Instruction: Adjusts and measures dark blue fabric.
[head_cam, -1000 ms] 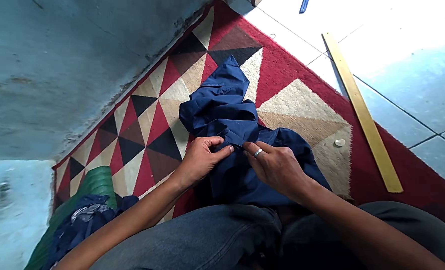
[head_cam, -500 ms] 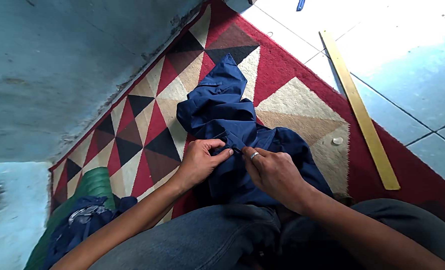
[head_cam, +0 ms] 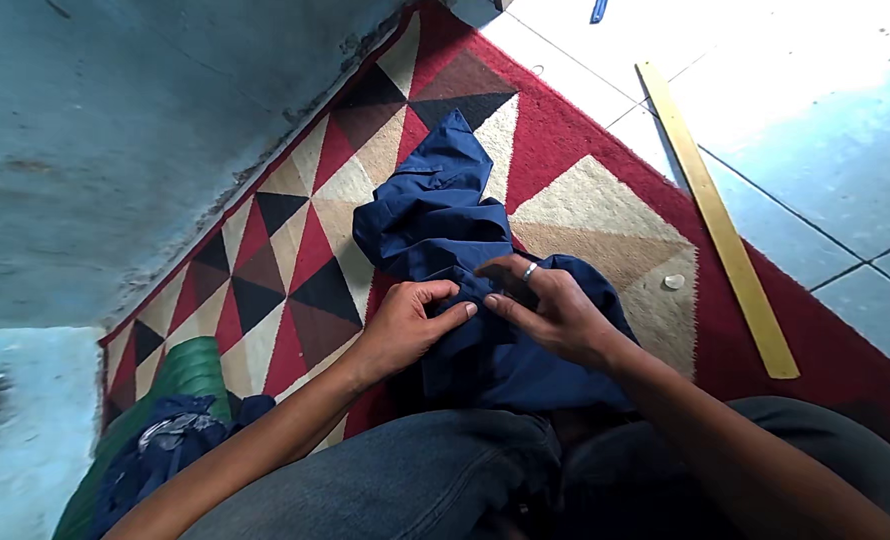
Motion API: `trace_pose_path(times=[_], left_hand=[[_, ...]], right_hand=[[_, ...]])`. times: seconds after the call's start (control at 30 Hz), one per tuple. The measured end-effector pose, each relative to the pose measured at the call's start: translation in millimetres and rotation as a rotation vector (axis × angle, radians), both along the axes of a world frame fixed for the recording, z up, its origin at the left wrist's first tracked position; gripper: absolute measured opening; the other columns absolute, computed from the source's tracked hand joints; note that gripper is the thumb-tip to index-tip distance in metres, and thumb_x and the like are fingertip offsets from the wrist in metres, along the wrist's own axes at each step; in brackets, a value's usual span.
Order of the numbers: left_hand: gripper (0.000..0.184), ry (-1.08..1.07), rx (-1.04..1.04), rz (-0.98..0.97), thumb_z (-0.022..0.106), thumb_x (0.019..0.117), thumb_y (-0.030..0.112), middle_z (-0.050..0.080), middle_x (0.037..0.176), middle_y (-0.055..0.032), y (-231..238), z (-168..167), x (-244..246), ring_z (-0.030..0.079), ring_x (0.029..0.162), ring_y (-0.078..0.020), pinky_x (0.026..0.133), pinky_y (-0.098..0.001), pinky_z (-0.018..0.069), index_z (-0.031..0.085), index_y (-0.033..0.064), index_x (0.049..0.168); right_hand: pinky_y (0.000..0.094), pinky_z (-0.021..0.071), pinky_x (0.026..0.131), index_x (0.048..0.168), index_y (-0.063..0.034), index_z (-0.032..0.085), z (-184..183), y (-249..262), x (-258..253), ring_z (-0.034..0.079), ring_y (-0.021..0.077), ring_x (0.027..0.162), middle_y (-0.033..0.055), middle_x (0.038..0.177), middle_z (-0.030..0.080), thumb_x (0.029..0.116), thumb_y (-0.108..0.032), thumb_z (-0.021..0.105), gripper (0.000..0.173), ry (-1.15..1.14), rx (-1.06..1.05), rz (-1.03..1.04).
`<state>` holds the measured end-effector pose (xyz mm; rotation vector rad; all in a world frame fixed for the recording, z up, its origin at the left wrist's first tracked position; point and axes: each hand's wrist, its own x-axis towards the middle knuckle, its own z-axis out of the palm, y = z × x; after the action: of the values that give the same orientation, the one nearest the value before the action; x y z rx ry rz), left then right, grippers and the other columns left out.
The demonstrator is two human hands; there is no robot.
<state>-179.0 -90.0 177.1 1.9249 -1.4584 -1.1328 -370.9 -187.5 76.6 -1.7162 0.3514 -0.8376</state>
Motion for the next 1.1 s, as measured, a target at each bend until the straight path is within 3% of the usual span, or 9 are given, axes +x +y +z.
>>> trace_pose_path(times=[0.13, 0.23, 0.33, 0.43, 0.53, 0.63, 0.93, 1.1], left_hand=[[0.013, -0.025, -0.006, -0.036, 0.07, 0.0969, 0.02, 0.07, 0.077, 0.0042, 1, -1, 0, 0.065, 0.071, -0.0028, 0.067, -0.0219, 0.0543, 0.075, 0.012, 0.088], [0.016, -0.009, 0.007, -0.04, 0.065, 0.0997, 0.017, 0.07, 0.078, 0.0045, 1, -1, 2, 0.065, 0.073, -0.0023, 0.069, -0.0216, 0.0548, 0.076, 0.0115, 0.089], [0.018, 0.01, 0.008, -0.018, 0.062, 0.1011, 0.015, 0.069, 0.077, 0.0035, 1, -1, 3, 0.064, 0.072, -0.0029, 0.069, -0.0214, 0.0543, 0.075, 0.0101, 0.09], [0.018, 0.067, -0.003, 0.054, 0.061, 0.1015, 0.012, 0.07, 0.079, 0.0009, 2, 2, 4, 0.065, 0.073, -0.0049, 0.069, -0.0228, 0.0553, 0.075, 0.0075, 0.091], [0.018, 0.118, -0.005, 0.105, 0.06, 0.1018, 0.01, 0.07, 0.079, -0.0007, 1, 3, 3, 0.064, 0.072, -0.0056, 0.067, -0.022, 0.0544, 0.075, 0.0059, 0.091], [0.018, 0.155, -0.001, 0.12, 0.06, 0.1016, 0.008, 0.07, 0.081, -0.0016, 1, 3, 1, 0.065, 0.073, -0.0061, 0.069, -0.022, 0.0549, 0.075, 0.0048, 0.092], [0.017, 0.168, -0.011, 0.134, 0.061, 0.1011, 0.006, 0.071, 0.081, -0.002, 2, 2, 0, 0.066, 0.074, -0.0058, 0.07, -0.0218, 0.056, 0.075, 0.004, 0.093], [0.016, 0.037, -0.055, 0.075, 0.063, 0.1006, 0.01, 0.073, 0.082, -0.0001, 3, -1, 4, 0.067, 0.074, -0.0052, 0.071, -0.0226, 0.0569, 0.077, 0.006, 0.094]], right_hand=[[0.0164, 0.0489, 0.061, 0.101, -0.0068, 0.07, -9, 8, 7, 0.058, -0.0002, 0.066, -0.0035, 0.078, 0.065, 0.0988, -0.018, 0.067, 0.012, -0.039, 0.174, 0.041], [0.0175, 0.0477, 0.061, 0.094, -0.0079, 0.069, -10, 11, 9, 0.057, 0.0008, 0.065, -0.0038, 0.074, 0.063, 0.0987, -0.017, 0.066, 0.011, -0.039, 0.289, 0.053], [0.0197, 0.0488, 0.06, 0.103, -0.006, 0.065, -7, 13, 9, 0.056, 0.0024, 0.065, -0.0023, 0.074, 0.06, 0.103, -0.022, 0.059, 0.018, 0.007, 0.066, -0.058], [0.0341, 0.0565, 0.065, 0.119, -0.0033, 0.063, -2, 21, 10, 0.067, 0.0152, 0.074, 0.0054, 0.088, 0.068, 0.1078, -0.026, 0.047, 0.03, 0.135, -0.28, -0.221], [0.0362, 0.0551, 0.055, 0.117, -0.0034, 0.069, -4, 30, 15, 0.068, 0.0216, 0.067, 0.0086, 0.083, 0.069, 0.1066, -0.018, 0.047, 0.028, 0.151, -0.465, -0.328], [0.0338, 0.0526, 0.052, 0.12, -0.0029, 0.071, -7, 35, 16, 0.065, 0.0218, 0.062, 0.0086, 0.077, 0.067, 0.1038, -0.014, 0.05, 0.028, 0.161, -0.526, -0.379], [0.0329, 0.0521, 0.051, 0.119, -0.0043, 0.072, -9, 35, 16, 0.065, 0.0209, 0.061, 0.0081, 0.076, 0.068, 0.1038, -0.014, 0.05, 0.029, 0.167, -0.526, -0.401], [0.0335, 0.0487, 0.047, 0.12, -0.0047, 0.073, -1, 34, 11, 0.063, 0.0208, 0.057, 0.007, 0.073, 0.066, 0.1014, -0.014, 0.051, 0.03, 0.229, -0.579, -0.406]])
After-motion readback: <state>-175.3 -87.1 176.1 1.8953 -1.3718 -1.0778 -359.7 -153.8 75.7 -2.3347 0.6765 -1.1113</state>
